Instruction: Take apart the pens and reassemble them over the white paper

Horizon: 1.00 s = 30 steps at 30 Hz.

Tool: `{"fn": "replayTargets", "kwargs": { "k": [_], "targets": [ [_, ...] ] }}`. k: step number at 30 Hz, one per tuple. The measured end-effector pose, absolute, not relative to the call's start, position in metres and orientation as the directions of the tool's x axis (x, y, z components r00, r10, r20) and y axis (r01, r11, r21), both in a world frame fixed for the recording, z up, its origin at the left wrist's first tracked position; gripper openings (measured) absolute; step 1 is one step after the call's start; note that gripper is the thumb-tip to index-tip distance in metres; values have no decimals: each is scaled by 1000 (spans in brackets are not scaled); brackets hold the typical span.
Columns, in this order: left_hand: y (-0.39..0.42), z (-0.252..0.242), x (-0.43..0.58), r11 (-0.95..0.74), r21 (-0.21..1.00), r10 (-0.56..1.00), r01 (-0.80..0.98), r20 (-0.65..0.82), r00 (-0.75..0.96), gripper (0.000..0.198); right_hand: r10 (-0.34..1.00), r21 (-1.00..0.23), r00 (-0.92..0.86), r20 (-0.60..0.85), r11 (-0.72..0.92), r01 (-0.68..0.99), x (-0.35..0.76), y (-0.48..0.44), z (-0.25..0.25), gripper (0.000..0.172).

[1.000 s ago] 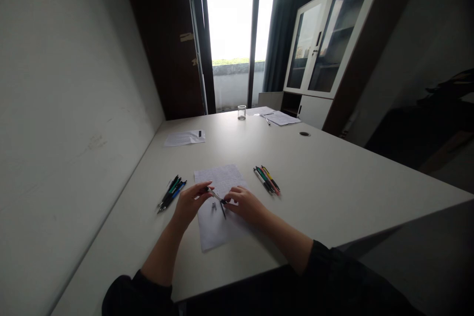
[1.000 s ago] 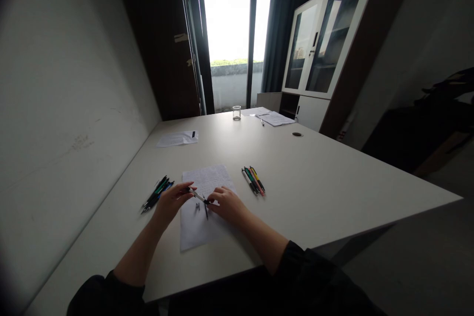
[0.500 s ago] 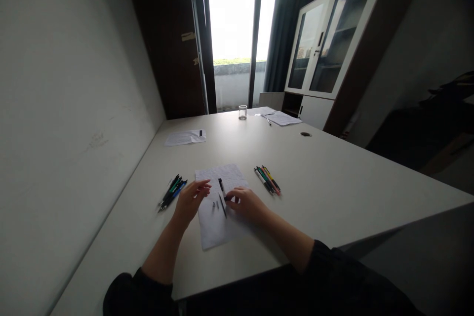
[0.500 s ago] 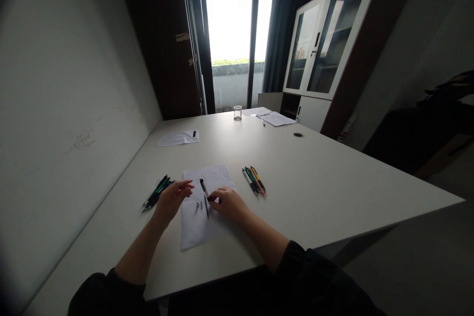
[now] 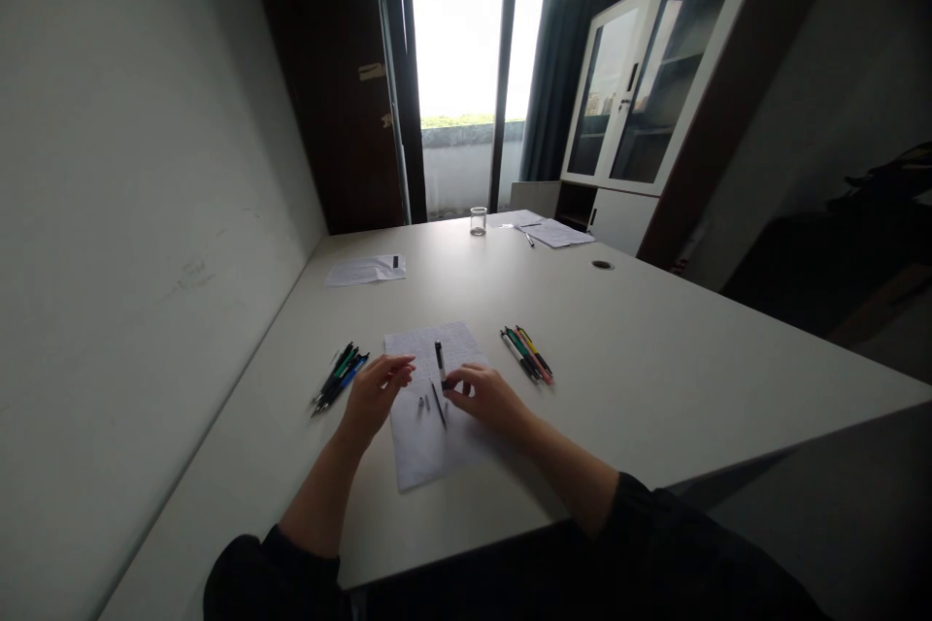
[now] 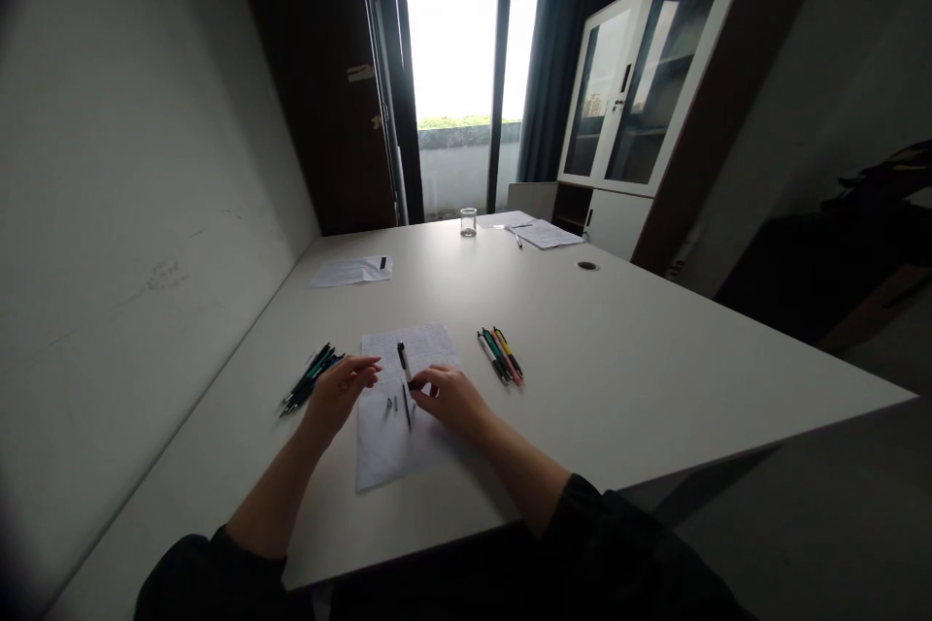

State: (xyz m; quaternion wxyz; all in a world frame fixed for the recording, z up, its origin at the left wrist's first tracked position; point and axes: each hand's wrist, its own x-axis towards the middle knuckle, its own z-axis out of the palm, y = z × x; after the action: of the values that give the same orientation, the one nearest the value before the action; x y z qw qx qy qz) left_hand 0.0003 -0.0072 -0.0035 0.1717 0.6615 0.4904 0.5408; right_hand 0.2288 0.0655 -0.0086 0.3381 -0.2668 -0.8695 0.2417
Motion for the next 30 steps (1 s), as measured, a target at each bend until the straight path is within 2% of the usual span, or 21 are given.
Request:
{"fn": "replayTargets", "kwargs": {
  "k": [9, 14, 21, 30],
  "targets": [
    [-7, -2, 1, -461, 759, 839, 459, 542, -55, 21, 661, -637, -568, 490, 716, 284, 229, 62, -6, 11],
    [-7, -3, 0, -464, 771, 844, 437, 534, -47, 22, 642, -599, -553, 532, 746, 291, 230, 60, -1, 10],
    [-12, 1, 2, -422, 784, 873, 456, 487, -31, 34, 583, -503, -566, 582, 806, 313, 231, 60, 1, 10],
    [-9, 0, 3, -490, 741, 843, 460, 536, 34, 16, 560, -442, -554, 616, 828, 345, 232, 61, 2, 10]
  ]
}}
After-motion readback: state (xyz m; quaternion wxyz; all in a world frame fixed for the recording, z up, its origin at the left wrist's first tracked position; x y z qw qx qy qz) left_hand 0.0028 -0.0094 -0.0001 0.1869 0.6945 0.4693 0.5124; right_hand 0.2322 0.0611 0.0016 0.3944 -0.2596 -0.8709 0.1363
